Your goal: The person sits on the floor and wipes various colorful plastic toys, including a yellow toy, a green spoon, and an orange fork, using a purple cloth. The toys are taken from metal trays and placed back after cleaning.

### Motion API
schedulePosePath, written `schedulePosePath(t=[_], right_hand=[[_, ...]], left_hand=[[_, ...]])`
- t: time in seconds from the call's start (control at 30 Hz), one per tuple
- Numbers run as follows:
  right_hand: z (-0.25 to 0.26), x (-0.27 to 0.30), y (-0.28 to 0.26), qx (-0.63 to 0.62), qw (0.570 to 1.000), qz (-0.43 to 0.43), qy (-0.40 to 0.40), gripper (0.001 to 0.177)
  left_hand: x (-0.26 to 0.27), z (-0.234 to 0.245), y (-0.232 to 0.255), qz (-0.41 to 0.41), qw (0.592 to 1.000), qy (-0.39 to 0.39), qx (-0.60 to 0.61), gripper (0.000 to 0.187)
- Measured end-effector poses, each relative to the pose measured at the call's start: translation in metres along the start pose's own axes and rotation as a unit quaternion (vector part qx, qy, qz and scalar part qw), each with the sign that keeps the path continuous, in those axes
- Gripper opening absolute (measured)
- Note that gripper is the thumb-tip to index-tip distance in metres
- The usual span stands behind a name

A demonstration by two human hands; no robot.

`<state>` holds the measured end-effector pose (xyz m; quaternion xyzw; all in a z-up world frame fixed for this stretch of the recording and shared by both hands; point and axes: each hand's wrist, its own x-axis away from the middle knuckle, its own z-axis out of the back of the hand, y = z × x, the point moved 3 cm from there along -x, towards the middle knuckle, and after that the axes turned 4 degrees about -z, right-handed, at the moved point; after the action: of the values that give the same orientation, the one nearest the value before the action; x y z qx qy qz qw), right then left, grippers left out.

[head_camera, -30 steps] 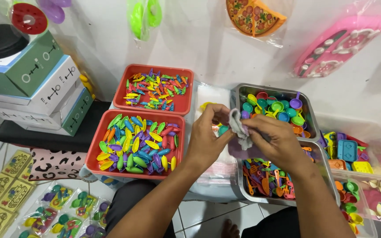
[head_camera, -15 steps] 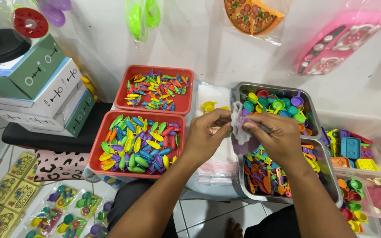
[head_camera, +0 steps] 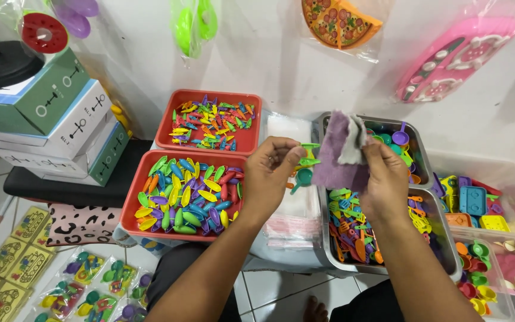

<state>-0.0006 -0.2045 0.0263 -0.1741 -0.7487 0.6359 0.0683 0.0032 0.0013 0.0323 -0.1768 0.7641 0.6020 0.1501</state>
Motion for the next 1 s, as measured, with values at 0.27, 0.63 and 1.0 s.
schedulePosePath(t=[0.27,0.63,1.0], right_hand=[[-0.039,0.036,-0.004,0.005,0.989,0.007,-0.151,0.037],[-0.026,0.020,-0.002,0.075,0.987,0.052,-0.131,0.026],[-0.013,0.010,0.002,0.226,0.970,-0.010,-0.091,0.025]], left_hand=[[0.007,-0.001,0.011,-0.062,0.994,0.058,-0.064,0.008],[0.004,-0.008,-0.005,-0.005,0.999,-0.012,0.033,0.026],[0.008,-0.008,-0.009,-0.051,0.994,-0.013,-0.091,0.027]])
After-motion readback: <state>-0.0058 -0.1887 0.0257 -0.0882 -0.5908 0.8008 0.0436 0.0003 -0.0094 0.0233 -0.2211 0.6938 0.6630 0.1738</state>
